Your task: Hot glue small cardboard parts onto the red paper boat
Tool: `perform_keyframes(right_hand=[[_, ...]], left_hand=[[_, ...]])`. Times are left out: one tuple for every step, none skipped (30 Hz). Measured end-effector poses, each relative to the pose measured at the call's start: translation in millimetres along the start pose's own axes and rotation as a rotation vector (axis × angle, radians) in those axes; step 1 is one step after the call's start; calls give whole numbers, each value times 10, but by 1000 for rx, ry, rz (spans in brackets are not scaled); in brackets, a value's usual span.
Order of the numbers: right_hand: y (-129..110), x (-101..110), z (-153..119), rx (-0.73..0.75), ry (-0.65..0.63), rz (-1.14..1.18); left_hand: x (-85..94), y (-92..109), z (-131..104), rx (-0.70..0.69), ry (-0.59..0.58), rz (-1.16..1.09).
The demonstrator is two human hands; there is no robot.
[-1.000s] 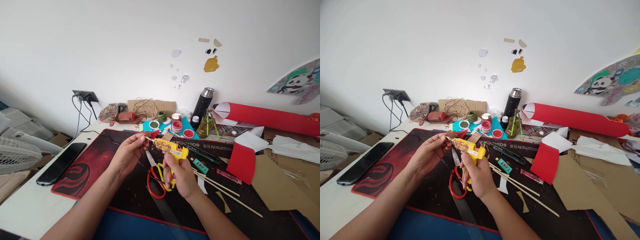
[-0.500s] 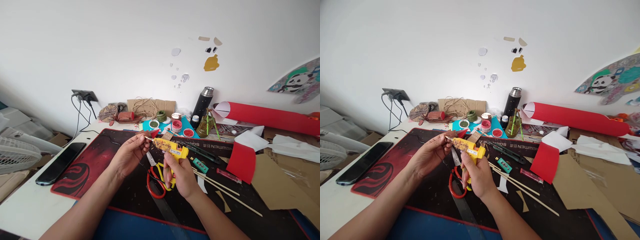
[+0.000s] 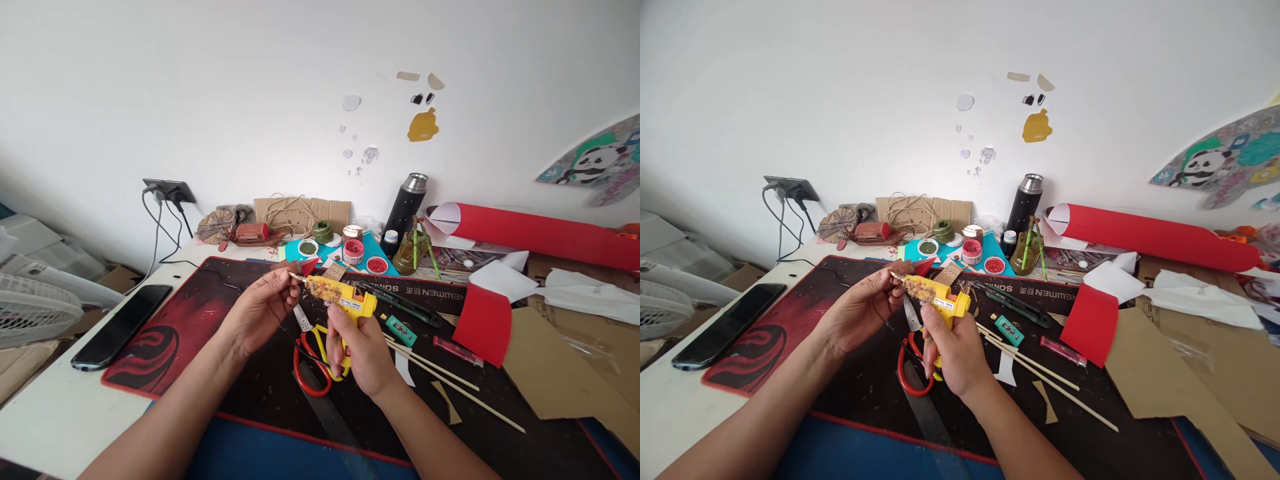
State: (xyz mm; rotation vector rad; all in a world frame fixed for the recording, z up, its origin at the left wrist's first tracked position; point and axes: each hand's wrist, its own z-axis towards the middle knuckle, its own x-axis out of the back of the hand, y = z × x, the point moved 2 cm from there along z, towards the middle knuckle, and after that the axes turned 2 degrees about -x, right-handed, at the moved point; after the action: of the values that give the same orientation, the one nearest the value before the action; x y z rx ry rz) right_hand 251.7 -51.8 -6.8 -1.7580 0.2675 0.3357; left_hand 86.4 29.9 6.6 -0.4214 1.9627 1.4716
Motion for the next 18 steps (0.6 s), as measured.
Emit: perform_keyframes(right_hand=[[-2, -1, -2, 1, -1, 3], [-3, -3, -5, 1, -2, 4], [-4, -3, -8, 1, -2, 4], [-6, -4, -12, 3, -2, 3], [-7, -4, -15, 4, -1, 1], [-9, -4, -18, 4, 0, -2], [-10, -5, -21, 5, 1, -4], [-12, -7, -23, 7, 0, -6], [-14, -9, -24, 8, 0, -8], [-16, -11, -24, 10, -1, -10], [-18, -13, -24, 12, -2, -12], [-20, -14, -23, 15, -4, -13], [-21, -15, -22, 17, -7, -13], [-22, -14, -20, 19, -8, -12], [-21, -12, -19, 22, -10, -11], [-20, -10, -18, 24, -11, -11], [-19, -8, -17, 25, -11, -12], [-17, -6, -17, 27, -12, -14]], left_hand=[[-1, 0, 0, 0, -3, 0], [-1, 0, -1, 0, -7, 0], [-2, -1, -3, 0, -11, 0], [-4, -1, -4, 1, -14, -1], [-6, -1, -6, 3, -18, -2], [-8, -1, -8, 6, -21, -4], [-11, -1, -9, 7, -26, -7], [-13, -1, -10, 8, -30, -8], [-15, -2, -11, 9, -34, -9], [-14, -2, -11, 11, -37, -10], [-13, -4, -10, 13, -40, -10], [-9, -6, -10, 16, -43, -11], [-5, -8, -9, 19, -47, -14], [-1, -11, -8, 22, -52, -17], [3, -13, -7, 22, -58, -22], [6, -14, -7, 21, -63, -27], [9, -16, -6, 19, -67, -31], [11, -17, -6, 19, -68, -35]])
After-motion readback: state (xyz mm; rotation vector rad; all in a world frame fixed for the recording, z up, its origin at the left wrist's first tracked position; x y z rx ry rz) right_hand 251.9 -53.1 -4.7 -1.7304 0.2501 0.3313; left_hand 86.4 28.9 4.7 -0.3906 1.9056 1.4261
